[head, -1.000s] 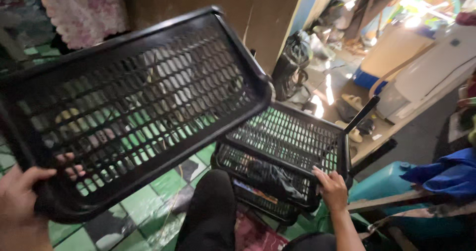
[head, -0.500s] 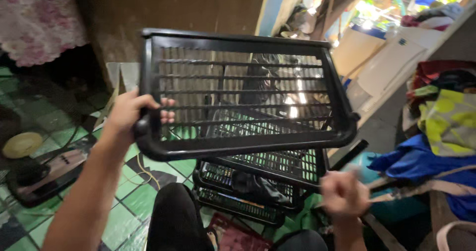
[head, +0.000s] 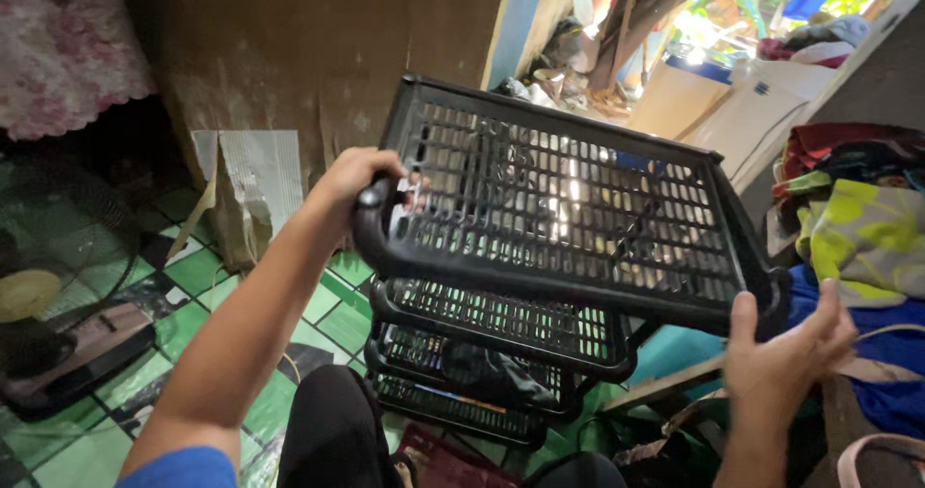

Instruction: The person assembles a stack of black plastic baskets by inserting vertical support rods into the corners of each basket and stacking them together. The person handles the baskets and rods by hand, aligning and securing each layer.

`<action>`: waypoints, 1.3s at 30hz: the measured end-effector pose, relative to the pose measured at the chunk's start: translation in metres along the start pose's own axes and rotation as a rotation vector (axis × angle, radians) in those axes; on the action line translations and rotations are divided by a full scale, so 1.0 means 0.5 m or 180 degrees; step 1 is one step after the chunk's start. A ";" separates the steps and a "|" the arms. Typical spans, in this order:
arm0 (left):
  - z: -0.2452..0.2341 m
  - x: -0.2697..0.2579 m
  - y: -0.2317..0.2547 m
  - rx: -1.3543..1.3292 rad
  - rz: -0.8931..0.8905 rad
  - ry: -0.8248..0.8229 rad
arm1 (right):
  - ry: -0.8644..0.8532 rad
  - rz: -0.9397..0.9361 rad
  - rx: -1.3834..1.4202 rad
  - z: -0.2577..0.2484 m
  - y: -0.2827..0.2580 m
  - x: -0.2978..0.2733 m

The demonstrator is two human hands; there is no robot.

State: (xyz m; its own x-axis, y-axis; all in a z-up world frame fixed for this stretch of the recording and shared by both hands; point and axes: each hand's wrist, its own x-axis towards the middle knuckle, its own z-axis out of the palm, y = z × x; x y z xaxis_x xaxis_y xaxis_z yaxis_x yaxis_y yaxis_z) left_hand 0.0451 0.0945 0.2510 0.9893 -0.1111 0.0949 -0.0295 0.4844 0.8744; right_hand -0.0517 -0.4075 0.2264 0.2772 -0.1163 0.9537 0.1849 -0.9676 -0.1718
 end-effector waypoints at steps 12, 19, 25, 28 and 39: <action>-0.047 0.215 0.032 0.0188 -0.0435 0.0516 | -0.1046 0.2665 0.3515 0.320 0.279 0.042; -0.098 0.218 0.026 -0.0172 -0.0320 0.0358 | -0.0827 0.2182 0.3179 0.265 0.206 0.100; -0.111 0.262 0.033 0.0301 -0.0281 0.0852 | -0.0767 0.1707 0.3323 0.264 0.229 0.195; -0.116 0.287 0.019 0.0269 -0.0228 0.0902 | -0.0763 0.1577 0.3219 0.262 0.231 0.216; -0.123 0.282 0.020 0.0187 -0.0099 0.1053 | -0.0900 0.1923 0.2891 0.229 0.132 0.227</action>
State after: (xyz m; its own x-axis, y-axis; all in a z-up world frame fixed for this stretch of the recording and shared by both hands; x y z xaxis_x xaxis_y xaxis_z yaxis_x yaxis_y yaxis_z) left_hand 0.1932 0.1368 0.2437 0.9824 0.1672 -0.0834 0.0028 0.4332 0.9013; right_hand 0.0997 -0.4588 0.2953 0.7359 -0.3440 0.5831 0.5338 -0.2349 -0.8123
